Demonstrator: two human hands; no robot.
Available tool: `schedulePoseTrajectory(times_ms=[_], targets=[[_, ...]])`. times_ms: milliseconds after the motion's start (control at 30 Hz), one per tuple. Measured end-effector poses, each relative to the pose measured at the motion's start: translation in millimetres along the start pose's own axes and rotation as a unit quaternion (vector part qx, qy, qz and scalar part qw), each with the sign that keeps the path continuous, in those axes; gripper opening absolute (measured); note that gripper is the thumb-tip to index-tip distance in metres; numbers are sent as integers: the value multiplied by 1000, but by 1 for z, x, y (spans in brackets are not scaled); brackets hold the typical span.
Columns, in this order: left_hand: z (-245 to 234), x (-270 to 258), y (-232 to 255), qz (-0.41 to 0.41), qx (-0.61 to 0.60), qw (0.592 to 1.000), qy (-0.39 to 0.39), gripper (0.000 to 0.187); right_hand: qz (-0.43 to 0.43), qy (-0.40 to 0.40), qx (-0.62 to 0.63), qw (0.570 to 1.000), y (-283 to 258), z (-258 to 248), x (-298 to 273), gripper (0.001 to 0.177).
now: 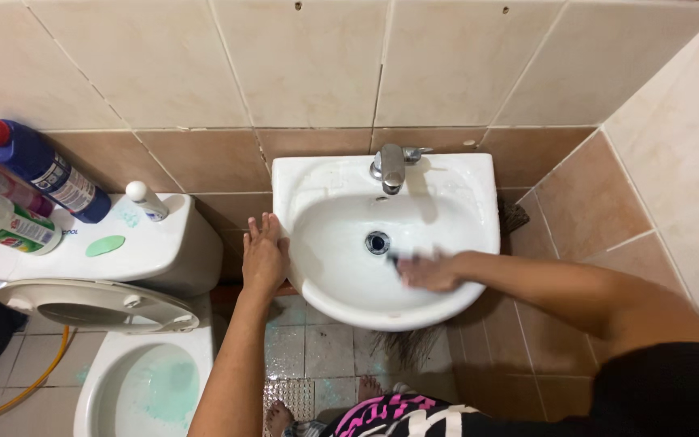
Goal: The person scrubs a bathroom sink and toilet using a dark cloth. They wipe the sink basin and faucet, then move to the toilet to scrub the tank, seat, and bowl. The person also handles several cleaning product bottles and a green scoop, moving them between the sink and toilet.
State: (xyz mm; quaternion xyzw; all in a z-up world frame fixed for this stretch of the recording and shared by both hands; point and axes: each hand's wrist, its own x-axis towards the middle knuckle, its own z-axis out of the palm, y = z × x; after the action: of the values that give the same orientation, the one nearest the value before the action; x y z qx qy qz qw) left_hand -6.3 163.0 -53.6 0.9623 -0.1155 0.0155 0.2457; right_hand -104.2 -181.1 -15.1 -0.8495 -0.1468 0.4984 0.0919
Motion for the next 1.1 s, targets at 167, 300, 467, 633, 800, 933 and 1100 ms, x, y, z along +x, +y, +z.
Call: schedulePoseTrajectory(times_ms=[167,300,467,633,800,933,1100], targets=[[0,4,4,-17,16,1000,-8,60,-43,251,112,961,-56,-18,52,87],[-2,4,2,-10,24,1000,-8,61,-222,135,265,929,-118,-1,81,89],[2,2,-3,11,-15,1000,-1,60,-300,142,65,941,-48,61,-21,75],[5,0,-6,28,-10,1000,2,61,-168,215,78,959,-49,70,-80,61],[1,1,-5,31,10,999,-5,62,-145,336,17,931,-182,50,5,72],[-1,-4,-8,39,-1,999,1,61,-90,375,-179,905,-189,87,48,80],[-2,-4,-6,25,-35,999,-4,61,-121,554,-290,771,-48,145,-4,92]])
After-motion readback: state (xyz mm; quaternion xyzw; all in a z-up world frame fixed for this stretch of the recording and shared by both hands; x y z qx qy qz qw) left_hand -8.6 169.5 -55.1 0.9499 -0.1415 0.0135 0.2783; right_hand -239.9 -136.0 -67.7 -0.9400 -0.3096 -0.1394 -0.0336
